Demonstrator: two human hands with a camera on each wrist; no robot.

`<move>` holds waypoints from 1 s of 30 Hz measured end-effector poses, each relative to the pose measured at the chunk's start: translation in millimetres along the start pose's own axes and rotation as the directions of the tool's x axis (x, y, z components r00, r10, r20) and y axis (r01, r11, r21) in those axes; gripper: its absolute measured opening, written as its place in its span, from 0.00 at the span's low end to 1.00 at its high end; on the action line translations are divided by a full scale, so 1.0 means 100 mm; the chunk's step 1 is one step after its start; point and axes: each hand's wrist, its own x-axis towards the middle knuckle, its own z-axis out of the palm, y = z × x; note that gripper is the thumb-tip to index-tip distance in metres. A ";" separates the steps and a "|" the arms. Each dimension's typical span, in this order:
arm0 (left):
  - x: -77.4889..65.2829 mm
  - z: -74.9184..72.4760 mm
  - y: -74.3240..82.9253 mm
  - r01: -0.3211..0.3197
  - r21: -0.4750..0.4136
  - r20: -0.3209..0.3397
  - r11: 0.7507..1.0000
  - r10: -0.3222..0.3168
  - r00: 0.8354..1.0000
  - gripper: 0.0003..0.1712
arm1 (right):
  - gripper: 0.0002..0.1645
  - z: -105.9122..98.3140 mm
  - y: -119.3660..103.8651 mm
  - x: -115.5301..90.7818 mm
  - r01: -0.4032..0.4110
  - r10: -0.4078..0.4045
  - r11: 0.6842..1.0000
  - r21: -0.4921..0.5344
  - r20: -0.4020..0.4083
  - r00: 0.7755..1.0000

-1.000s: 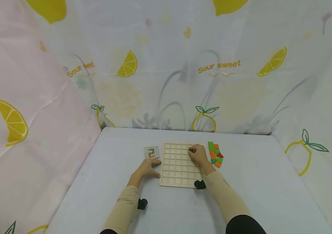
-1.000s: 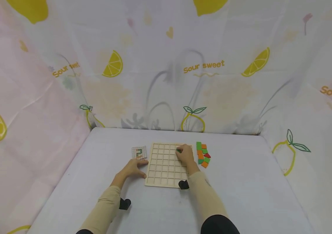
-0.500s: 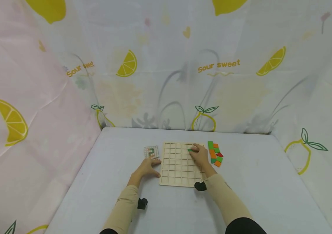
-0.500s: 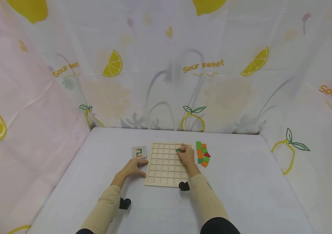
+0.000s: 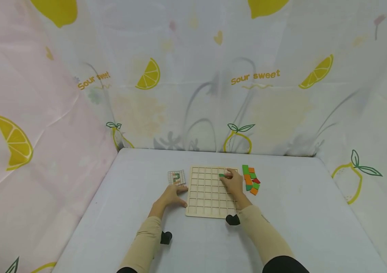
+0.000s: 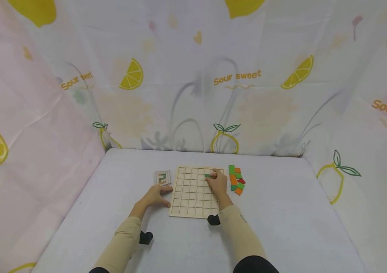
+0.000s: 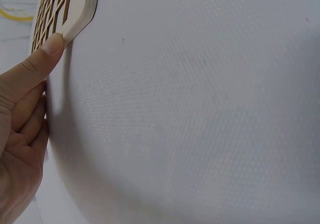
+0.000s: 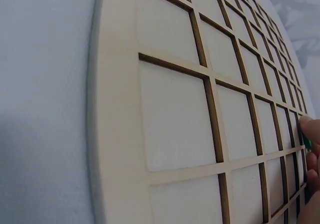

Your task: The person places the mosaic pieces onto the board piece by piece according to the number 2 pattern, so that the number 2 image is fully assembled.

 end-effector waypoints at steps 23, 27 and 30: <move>-0.02 -0.04 0.03 -0.055 0.017 -0.006 0.998 0.055 0.998 0.38 | 0.21 -0.06 -0.01 0.03 0.059 -0.058 0.998 -0.008 0.066 0.996; -0.02 -0.03 0.03 -0.042 0.011 -0.010 0.999 0.043 0.999 0.38 | 0.14 -0.02 0.02 0.05 0.185 -0.164 0.973 -0.135 0.157 0.974; -0.02 -0.02 0.03 -0.023 -0.002 -0.002 1.000 0.023 1.000 0.38 | 0.12 0.03 0.04 0.06 0.227 -0.192 0.947 -0.228 0.164 0.968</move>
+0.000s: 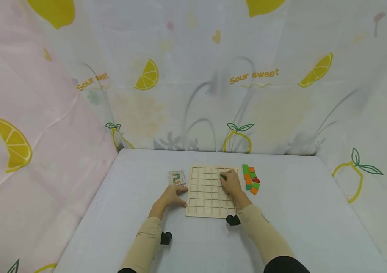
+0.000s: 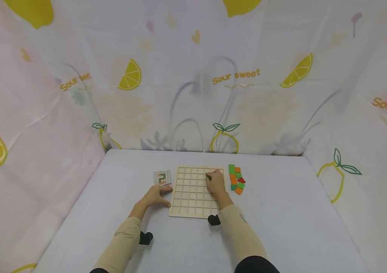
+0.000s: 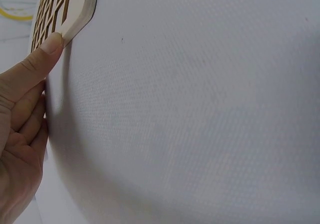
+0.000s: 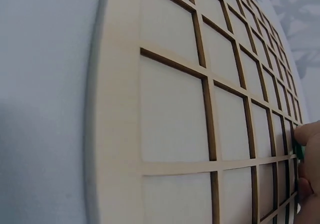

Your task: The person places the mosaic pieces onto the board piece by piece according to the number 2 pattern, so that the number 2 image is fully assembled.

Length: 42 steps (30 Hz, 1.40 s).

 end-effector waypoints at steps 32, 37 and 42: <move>-0.01 0.02 0.00 0.040 -0.011 0.016 0.999 -0.040 0.999 0.39 | 0.08 0.01 -0.10 -0.04 -0.024 0.020 0.996 -0.090 -0.044 0.999; -0.01 0.00 0.00 0.029 0.009 0.006 1.000 -0.029 1.000 0.39 | 0.08 -0.04 -0.10 -0.04 -0.080 0.082 0.996 0.030 -0.071 0.994; 0.00 0.00 0.01 0.034 0.012 0.013 0.999 -0.034 0.999 0.39 | 0.14 -0.18 -0.02 -0.06 -0.179 0.188 0.978 0.105 -0.075 0.979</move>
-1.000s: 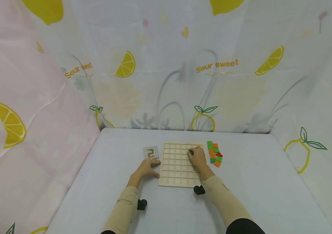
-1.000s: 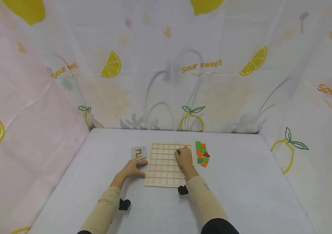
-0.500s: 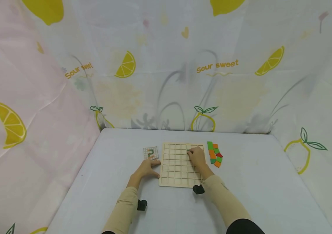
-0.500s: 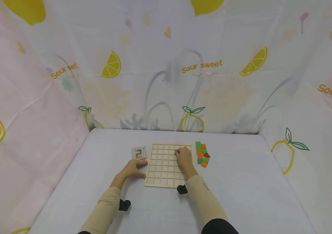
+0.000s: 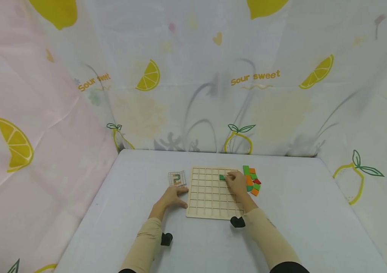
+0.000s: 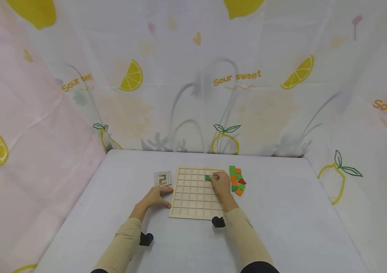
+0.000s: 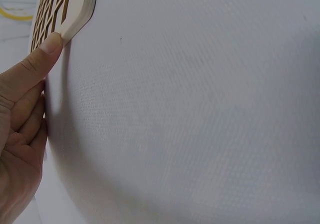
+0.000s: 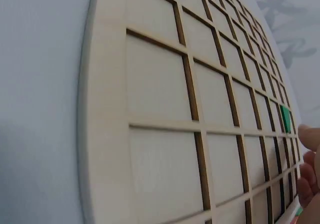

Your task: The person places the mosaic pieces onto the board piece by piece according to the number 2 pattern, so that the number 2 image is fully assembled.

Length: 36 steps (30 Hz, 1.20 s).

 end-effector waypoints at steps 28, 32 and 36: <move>0.00 -0.01 -0.01 -0.003 -0.022 -0.004 1.000 0.003 1.000 0.39 | 0.20 -0.42 0.93 0.24 -0.088 0.062 0.969 -0.231 -0.120 0.991; -0.01 0.00 -0.03 -0.011 -0.024 0.008 1.000 0.012 1.000 0.39 | 0.19 -0.58 0.50 0.04 -0.151 0.131 0.968 -0.203 -0.108 0.985; 0.00 0.01 -0.04 -0.028 -0.023 0.008 0.999 0.029 1.000 0.39 | 0.24 -0.61 0.39 0.01 -0.189 0.176 0.963 -0.192 -0.085 0.981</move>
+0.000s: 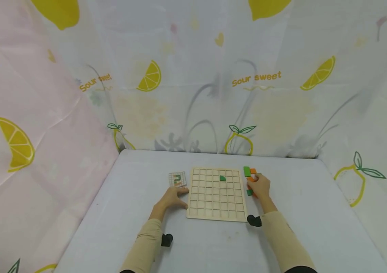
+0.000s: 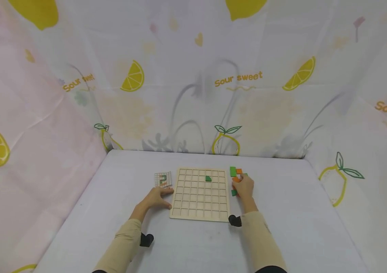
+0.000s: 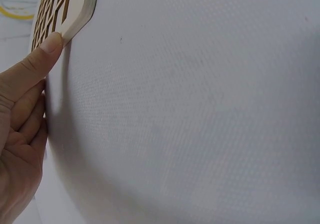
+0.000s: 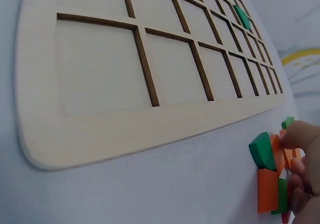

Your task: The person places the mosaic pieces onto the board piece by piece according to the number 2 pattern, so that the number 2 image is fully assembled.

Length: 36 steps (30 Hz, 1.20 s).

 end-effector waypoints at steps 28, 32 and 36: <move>-0.02 -0.01 0.01 -0.007 -0.004 -0.006 1.000 0.007 1.000 0.39 | 0.10 0.12 -0.31 0.21 0.100 -0.080 0.943 -0.317 0.077 0.994; -0.02 -0.01 0.00 -0.019 -0.002 -0.007 1.000 0.019 1.000 0.38 | 0.14 0.09 -0.31 0.25 -0.019 0.035 0.984 -0.175 0.085 0.996; -0.01 -0.01 0.00 -0.021 0.000 -0.007 1.000 0.021 1.000 0.38 | 0.23 0.09 -0.35 0.24 0.004 -0.005 1.000 0.012 0.083 0.997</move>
